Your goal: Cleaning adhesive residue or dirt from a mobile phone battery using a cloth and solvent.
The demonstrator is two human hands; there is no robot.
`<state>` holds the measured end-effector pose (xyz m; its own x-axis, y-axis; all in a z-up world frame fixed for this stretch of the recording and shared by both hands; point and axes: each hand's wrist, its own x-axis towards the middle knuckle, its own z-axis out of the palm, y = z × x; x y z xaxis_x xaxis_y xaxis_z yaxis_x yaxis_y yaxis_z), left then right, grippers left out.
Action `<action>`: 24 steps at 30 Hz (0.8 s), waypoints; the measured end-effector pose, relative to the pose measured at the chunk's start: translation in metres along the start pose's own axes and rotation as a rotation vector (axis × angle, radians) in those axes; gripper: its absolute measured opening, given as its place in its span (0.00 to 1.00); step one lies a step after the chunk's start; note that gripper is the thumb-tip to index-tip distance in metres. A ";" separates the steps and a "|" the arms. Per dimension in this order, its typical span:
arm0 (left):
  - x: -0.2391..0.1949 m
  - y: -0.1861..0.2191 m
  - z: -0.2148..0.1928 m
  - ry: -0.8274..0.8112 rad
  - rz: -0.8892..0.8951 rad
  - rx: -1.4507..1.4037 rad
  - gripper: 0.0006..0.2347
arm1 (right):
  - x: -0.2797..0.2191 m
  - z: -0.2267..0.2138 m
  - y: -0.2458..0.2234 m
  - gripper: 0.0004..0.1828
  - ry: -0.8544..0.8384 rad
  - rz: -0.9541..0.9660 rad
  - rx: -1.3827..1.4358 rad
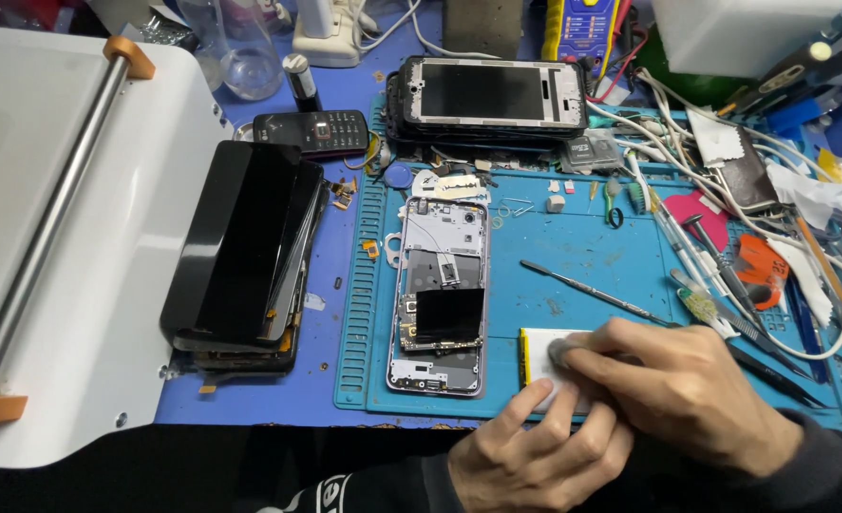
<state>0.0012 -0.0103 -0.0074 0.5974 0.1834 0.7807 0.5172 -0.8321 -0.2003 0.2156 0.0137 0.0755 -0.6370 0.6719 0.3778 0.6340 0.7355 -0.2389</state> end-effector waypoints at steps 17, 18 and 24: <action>0.000 -0.002 -0.005 -0.028 0.004 -0.027 0.10 | 0.007 -0.003 0.006 0.20 -0.003 0.003 0.000; 0.001 -0.003 -0.005 -0.040 0.014 -0.044 0.10 | 0.008 0.000 0.006 0.20 -0.026 -0.048 0.039; -0.002 -0.001 -0.002 -0.012 0.006 0.002 0.09 | -0.009 -0.007 0.011 0.20 0.022 0.078 -0.069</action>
<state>-0.0012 -0.0106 -0.0075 0.6081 0.1845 0.7721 0.5144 -0.8324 -0.2062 0.2313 0.0149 0.0763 -0.5756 0.7240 0.3802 0.7104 0.6730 -0.2060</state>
